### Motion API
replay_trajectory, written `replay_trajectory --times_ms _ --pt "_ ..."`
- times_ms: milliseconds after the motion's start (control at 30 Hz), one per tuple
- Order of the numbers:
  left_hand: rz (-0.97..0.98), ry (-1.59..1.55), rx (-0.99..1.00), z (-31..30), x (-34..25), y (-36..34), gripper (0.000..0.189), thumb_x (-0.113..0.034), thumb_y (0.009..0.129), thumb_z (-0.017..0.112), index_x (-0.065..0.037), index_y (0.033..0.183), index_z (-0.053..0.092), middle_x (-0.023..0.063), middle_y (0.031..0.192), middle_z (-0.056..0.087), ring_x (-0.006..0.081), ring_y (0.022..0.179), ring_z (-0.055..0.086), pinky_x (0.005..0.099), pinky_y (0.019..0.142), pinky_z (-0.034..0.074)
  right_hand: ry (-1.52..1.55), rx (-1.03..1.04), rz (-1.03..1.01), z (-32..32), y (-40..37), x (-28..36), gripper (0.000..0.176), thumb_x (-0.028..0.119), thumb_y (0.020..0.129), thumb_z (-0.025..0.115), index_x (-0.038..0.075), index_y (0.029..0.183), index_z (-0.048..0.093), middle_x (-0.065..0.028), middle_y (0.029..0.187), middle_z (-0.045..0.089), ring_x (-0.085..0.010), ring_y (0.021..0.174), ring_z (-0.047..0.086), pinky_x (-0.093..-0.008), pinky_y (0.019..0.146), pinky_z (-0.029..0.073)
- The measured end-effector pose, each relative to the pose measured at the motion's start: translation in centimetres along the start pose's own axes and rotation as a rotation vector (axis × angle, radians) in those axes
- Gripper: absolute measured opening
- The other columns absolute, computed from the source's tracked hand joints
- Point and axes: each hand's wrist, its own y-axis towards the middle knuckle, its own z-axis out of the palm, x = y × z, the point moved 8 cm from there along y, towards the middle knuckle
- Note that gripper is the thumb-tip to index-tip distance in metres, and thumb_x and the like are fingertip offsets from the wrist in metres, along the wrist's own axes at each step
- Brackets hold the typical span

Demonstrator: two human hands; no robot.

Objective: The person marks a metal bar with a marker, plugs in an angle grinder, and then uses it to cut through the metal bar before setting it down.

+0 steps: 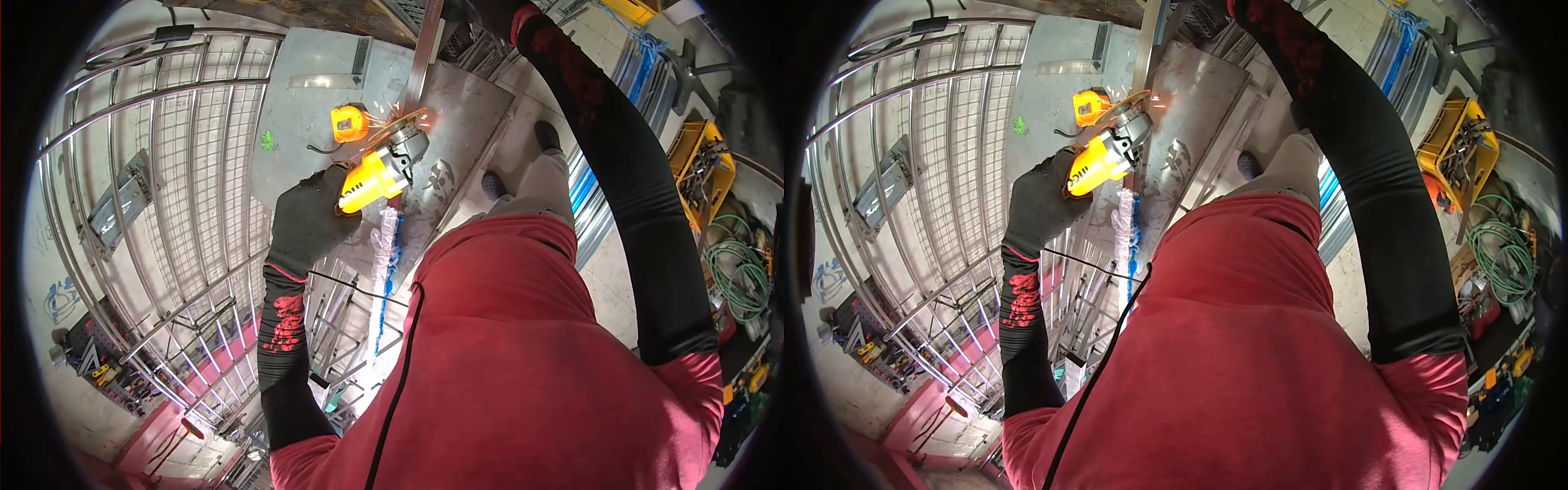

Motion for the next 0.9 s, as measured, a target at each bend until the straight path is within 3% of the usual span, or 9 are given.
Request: replay_trajectory --times_ms 267,333,433,500,567,633,700,833,900 --pt "-0.031 -0.077 0.012 -0.4 -0.2 -0.8 0.059 -0.018 0.079 0.085 -0.008 0.135 0.067 0.0192 0.102 0.077 0.041 0.09 0.076 0.0469 0.076 0.063 0.054 0.056 -0.079 0.2 -0.2 -0.2 0.044 0.042 0.104 0.074 0.009 0.133 0.067 -0.004 0.106 0.06 -0.0205 0.094 0.066 -0.0403 0.081 0.062" --pt "-0.096 -0.259 -0.084 -1.2 -0.1 -2.6 0.057 -0.013 0.079 0.085 -0.006 0.133 0.067 0.0152 0.099 0.077 0.0332 0.085 0.078 0.0428 0.075 0.062 0.068 0.048 -0.096 0.3 -0.6 0.3 0.044 0.042 0.105 0.073 0.01 0.135 0.066 -0.0042 0.11 0.064 -0.0202 0.096 0.067 -0.0395 0.082 0.062" --pt "-0.364 -0.527 -0.138 -0.4 1.0 -6.3 0.061 -0.013 0.077 0.084 -0.006 0.135 0.065 0.0174 0.102 0.077 0.0329 0.09 0.08 0.0422 0.078 0.063 0.035 0.123 -0.049 -0.3 -0.5 0.4 0.045 0.043 0.106 0.071 0.013 0.138 0.064 -0.0059 0.122 0.067 -0.0221 0.099 0.07 -0.0439 0.089 0.062" --pt "-0.565 -0.692 -0.118 0.8 0.8 -9.1 0.057 -0.011 0.081 0.083 -0.003 0.134 0.064 0.0132 0.1 0.076 0.023 0.085 0.077 0.0381 0.077 0.06 0.053 0.25 -0.177 -2.4 1.5 0.3 0.046 0.044 0.106 0.069 0.013 0.139 0.063 -0.0083 0.13 0.065 -0.0266 0.106 0.07 -0.0523 0.096 0.061" --pt "-0.643 -0.853 -0.367 1.8 0.8 -11.8 0.051 -0.008 0.082 0.082 -0.001 0.129 0.063 0.0084 0.101 0.075 0.0154 0.082 0.07 0.0339 0.076 0.058 -0.139 0.138 -0.222 -5.8 4.3 1.8 0.05 0.042 0.104 0.074 0.015 0.144 0.059 -0.0089 0.143 0.064 -0.0342 0.124 0.067 -0.0606 0.102 0.058" --pt "-0.805 -1.186 -0.493 2.8 -0.6 -13.8 0.047 -0.005 0.084 0.081 -0.001 0.128 0.065 0.0028 0.101 0.072 0.0112 0.085 0.066 0.0304 0.078 0.056 -1.707 -0.294 -1.169 -4.2 -1.0 8.5 0.051 0.028 0.108 0.067 0.003 0.151 0.059 -0.0201 0.148 0.064 -0.0374 0.128 0.068 -0.0474 0.113 0.052" --pt "-0.905 -1.242 -0.641 4.4 -1.6 -16.0 0.048 -0.003 0.085 0.079 -0.002 0.13 0.065 0.0025 0.099 0.07 0.0113 0.086 0.066 0.0305 0.079 0.056 -1.181 -0.398 -1.266 1.3 -7.4 13.3 0.053 0.024 0.103 0.073 0.001 0.149 0.061 -0.023 0.149 0.062 -0.0408 0.134 0.063 -0.0456 0.116 0.048" --pt "-1.105 -1.514 -0.856 8.6 -4.8 -18.4 0.046 -0.001 0.084 0.069 0.0 0.13 0.062 0.0074 0.098 0.071 0.0153 0.083 0.069 0.032 0.077 0.058 -1.692 0.444 -1.431 7.4 -9.0 12.9 0.069 0.034 0.093 0.085 0.002 0.15 0.061 -0.0193 0.151 0.061 -0.0437 0.143 0.054 -0.0562 0.124 0.039" --pt "-1.226 -1.495 -0.922 9.3 -7.0 -18.0 0.045 0.0 0.084 0.064 0.001 0.129 0.061 0.0091 0.098 0.07 0.0162 0.082 0.069 0.0324 0.077 0.058 -1.826 0.758 -1.304 8.5 -7.1 11.5 0.071 0.032 0.084 0.088 0.006 0.146 0.064 -0.0184 0.147 0.062 -0.0464 0.14 0.054 -0.0602 0.121 0.039"
